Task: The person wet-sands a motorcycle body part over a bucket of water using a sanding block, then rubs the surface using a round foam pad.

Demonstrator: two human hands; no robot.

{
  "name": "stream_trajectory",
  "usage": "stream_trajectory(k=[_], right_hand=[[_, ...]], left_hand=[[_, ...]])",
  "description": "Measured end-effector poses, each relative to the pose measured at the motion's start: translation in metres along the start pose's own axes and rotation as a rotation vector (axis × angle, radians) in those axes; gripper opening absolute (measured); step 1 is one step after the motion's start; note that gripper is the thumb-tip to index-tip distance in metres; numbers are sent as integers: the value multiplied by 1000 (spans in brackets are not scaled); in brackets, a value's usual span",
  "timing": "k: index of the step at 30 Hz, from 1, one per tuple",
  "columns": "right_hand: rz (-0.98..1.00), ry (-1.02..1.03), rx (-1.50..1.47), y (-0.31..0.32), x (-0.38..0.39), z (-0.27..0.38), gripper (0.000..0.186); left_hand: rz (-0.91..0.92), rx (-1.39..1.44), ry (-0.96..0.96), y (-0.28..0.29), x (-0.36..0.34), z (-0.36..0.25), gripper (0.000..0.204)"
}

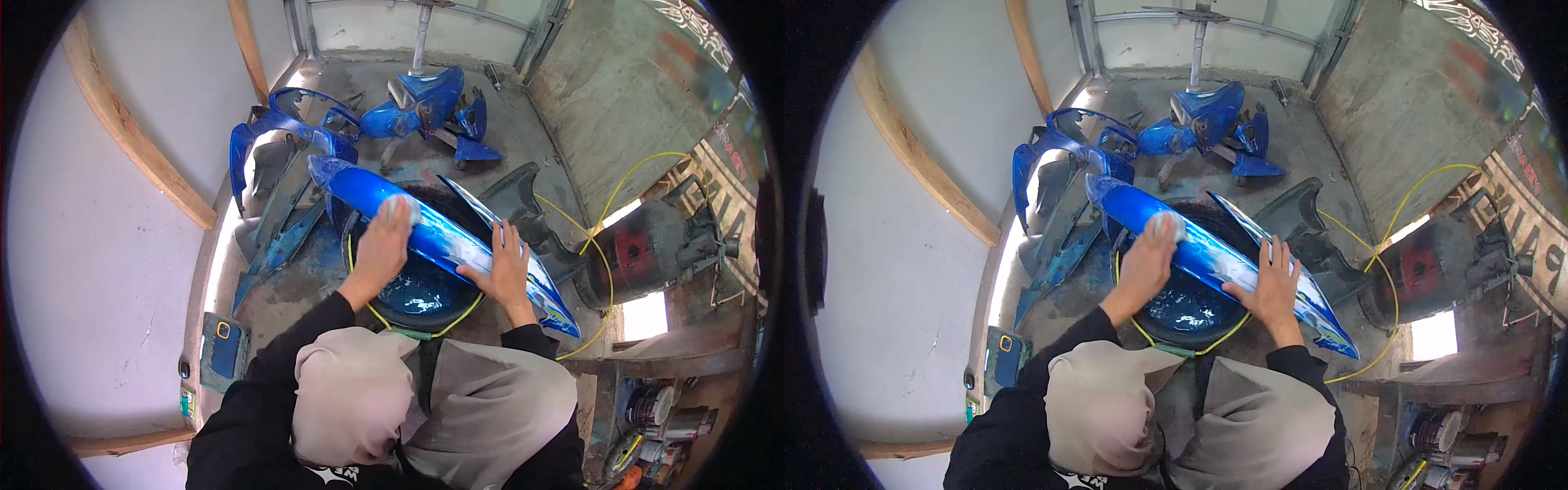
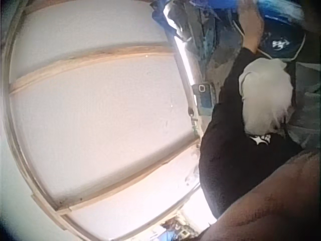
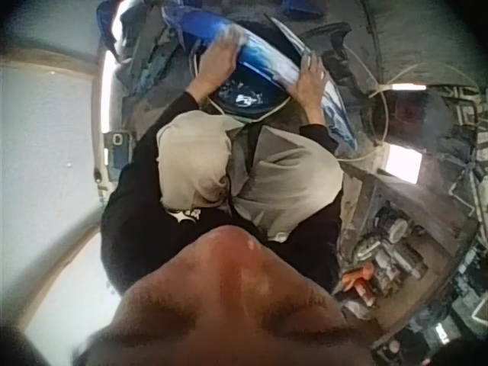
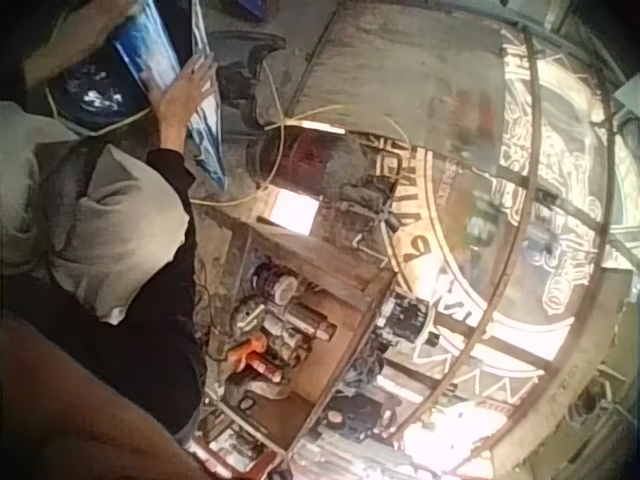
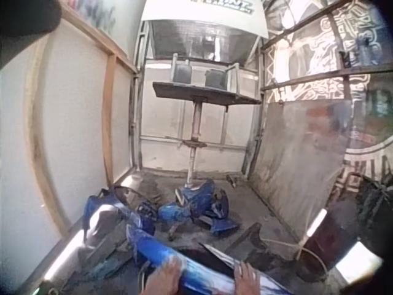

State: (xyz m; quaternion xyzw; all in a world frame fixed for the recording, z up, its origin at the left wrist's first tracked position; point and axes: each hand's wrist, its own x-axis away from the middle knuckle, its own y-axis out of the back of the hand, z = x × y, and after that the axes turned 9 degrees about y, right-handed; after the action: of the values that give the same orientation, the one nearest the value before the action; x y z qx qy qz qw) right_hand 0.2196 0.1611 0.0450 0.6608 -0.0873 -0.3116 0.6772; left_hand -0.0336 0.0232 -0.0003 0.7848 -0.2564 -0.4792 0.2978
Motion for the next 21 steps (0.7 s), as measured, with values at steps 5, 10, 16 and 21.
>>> stream_trajectory(k=[5,10,16,21], right_hand=[[-11,19,-22,-7,-4,11,128],[-15,21,11,-11,-3,4,128],[-22,10,3,-6,1,-5,128],[-12,23,-17,-9,-6,9,128]], left_hand=[[-107,-37,180,13,-31,62,45],[149,-33,442,23,-46,64,45],[104,-75,-27,9,8,0,55],[49,-154,473,19,-31,81,42]])
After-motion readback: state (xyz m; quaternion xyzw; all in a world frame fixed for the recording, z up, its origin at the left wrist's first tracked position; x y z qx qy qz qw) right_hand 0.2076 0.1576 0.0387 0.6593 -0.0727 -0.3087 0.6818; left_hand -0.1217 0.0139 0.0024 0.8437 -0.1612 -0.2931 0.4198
